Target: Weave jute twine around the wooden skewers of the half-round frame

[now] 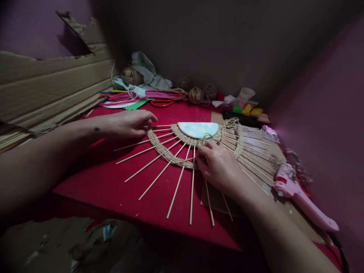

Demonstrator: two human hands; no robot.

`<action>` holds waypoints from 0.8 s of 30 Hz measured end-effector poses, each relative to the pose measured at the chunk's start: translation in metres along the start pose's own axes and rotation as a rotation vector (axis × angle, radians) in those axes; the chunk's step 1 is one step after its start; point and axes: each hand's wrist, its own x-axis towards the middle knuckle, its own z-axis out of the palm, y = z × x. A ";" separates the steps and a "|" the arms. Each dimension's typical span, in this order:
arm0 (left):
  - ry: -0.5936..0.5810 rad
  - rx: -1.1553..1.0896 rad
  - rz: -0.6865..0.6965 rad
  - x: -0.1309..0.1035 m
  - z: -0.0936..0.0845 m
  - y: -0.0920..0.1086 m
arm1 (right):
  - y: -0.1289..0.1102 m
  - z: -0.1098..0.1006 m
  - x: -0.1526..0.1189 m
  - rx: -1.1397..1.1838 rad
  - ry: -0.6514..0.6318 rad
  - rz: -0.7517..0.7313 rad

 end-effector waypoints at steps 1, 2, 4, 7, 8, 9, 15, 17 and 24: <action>0.009 0.002 0.006 0.001 0.001 -0.003 | -0.002 -0.001 0.001 0.035 -0.016 0.004; 0.017 0.004 0.008 0.002 0.001 -0.006 | -0.005 -0.001 0.002 0.070 -0.030 0.007; 0.039 0.014 -0.004 0.002 0.000 -0.015 | -0.012 -0.002 0.007 0.128 -0.045 0.014; 0.071 0.071 -0.059 0.001 -0.008 -0.028 | -0.026 0.000 0.017 0.172 -0.041 0.006; 0.073 0.108 -0.079 0.000 -0.011 -0.032 | -0.030 0.001 0.021 0.176 -0.046 -0.005; 0.076 0.154 -0.098 -0.001 -0.014 -0.034 | -0.033 0.003 0.025 0.170 -0.051 -0.016; 0.127 0.046 -0.016 -0.009 -0.022 -0.010 | -0.038 0.015 0.029 0.090 0.014 -0.064; 0.023 -0.168 0.087 -0.011 -0.020 0.007 | -0.036 0.018 0.025 0.070 0.058 -0.085; -0.098 -0.327 0.267 -0.009 0.000 0.035 | -0.040 0.015 0.014 0.065 0.137 -0.134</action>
